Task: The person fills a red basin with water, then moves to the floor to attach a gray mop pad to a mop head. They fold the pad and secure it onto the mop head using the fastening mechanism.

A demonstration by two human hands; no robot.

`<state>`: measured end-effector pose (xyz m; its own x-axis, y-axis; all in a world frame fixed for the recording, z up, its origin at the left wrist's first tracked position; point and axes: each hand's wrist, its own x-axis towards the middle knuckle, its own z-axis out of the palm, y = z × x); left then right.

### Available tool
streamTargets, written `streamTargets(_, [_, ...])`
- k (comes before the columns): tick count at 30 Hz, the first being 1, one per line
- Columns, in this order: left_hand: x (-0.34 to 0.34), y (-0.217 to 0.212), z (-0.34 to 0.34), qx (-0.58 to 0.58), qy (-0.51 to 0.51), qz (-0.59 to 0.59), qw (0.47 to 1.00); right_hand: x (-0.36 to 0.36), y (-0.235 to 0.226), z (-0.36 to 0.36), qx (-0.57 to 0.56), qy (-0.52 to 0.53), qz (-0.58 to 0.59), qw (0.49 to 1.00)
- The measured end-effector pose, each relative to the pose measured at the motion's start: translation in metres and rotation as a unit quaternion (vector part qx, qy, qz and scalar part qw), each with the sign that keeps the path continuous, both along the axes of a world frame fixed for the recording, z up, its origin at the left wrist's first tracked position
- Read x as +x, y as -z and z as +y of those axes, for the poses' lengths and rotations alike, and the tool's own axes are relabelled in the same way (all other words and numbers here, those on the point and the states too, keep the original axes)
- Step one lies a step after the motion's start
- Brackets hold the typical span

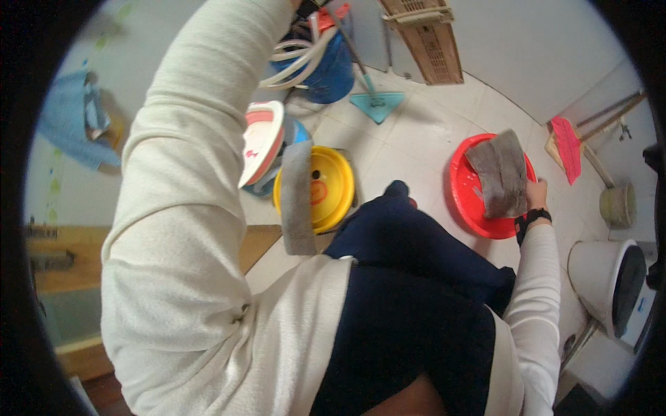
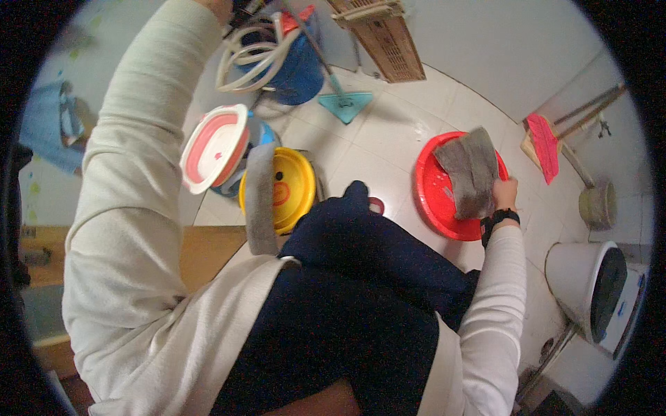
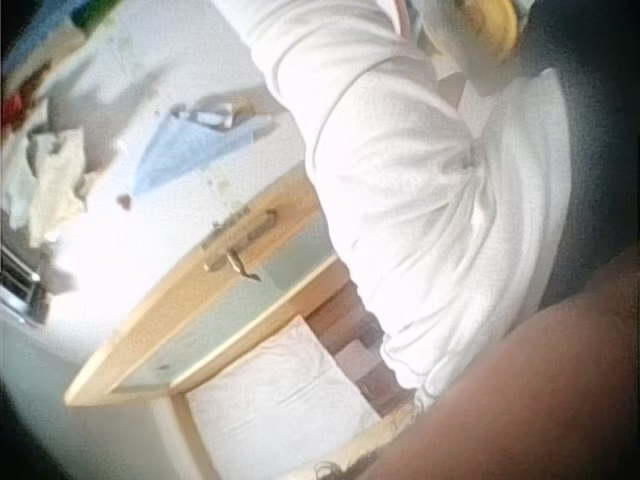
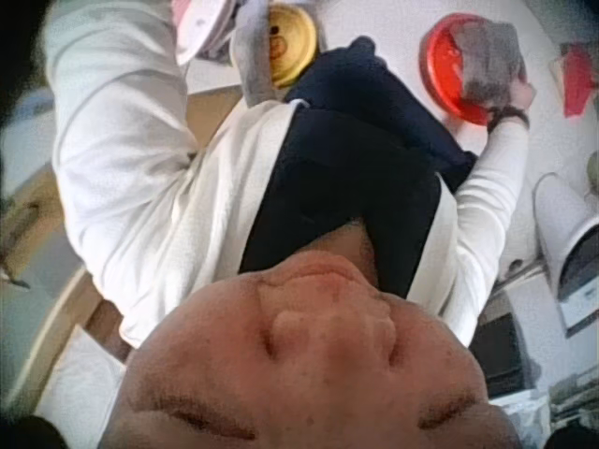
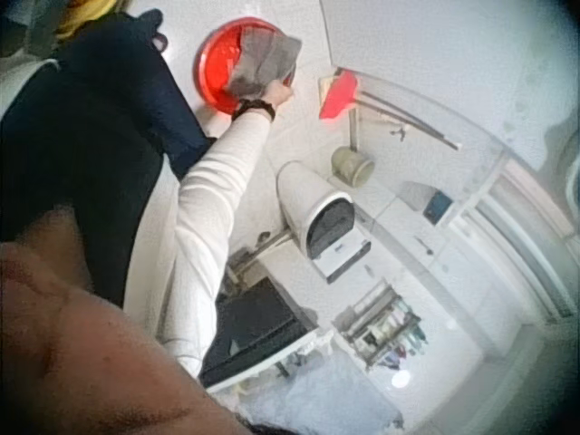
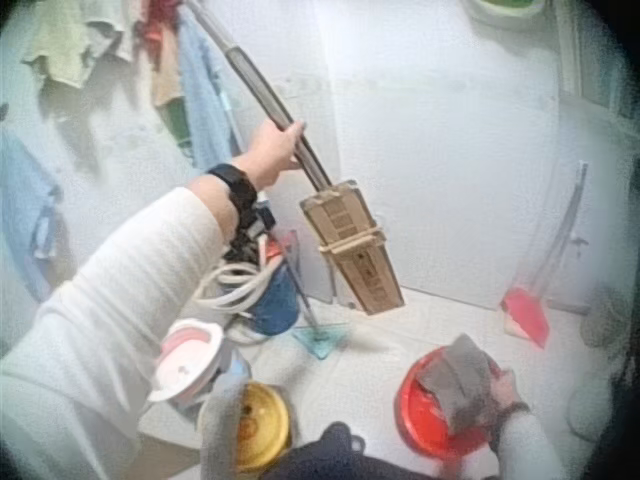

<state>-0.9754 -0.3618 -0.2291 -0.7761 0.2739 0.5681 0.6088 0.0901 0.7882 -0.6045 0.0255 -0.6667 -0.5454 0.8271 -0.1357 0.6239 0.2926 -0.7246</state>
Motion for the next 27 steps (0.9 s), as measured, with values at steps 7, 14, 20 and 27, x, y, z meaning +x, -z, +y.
streamTargets(7, [0.039,-0.014,-0.097,0.024,-0.02,0.033,0.999,-0.127,-0.189,-0.226,0.117,-0.553,-0.026,0.824])
streamTargets(14, [0.053,-0.017,-0.168,0.037,-0.13,0.126,0.983,-0.2,-0.176,-0.464,0.094,-0.733,-0.119,0.663])
streamTargets(20, [0.063,0.009,-0.222,0.021,-0.203,0.119,0.972,-0.208,-0.073,-0.545,0.043,-0.71,-0.214,0.67])
streamTargets(27, [0.045,0.025,-0.244,0.053,-0.121,0.065,0.989,-0.18,-0.032,-0.562,-0.301,-0.52,-0.166,0.782])
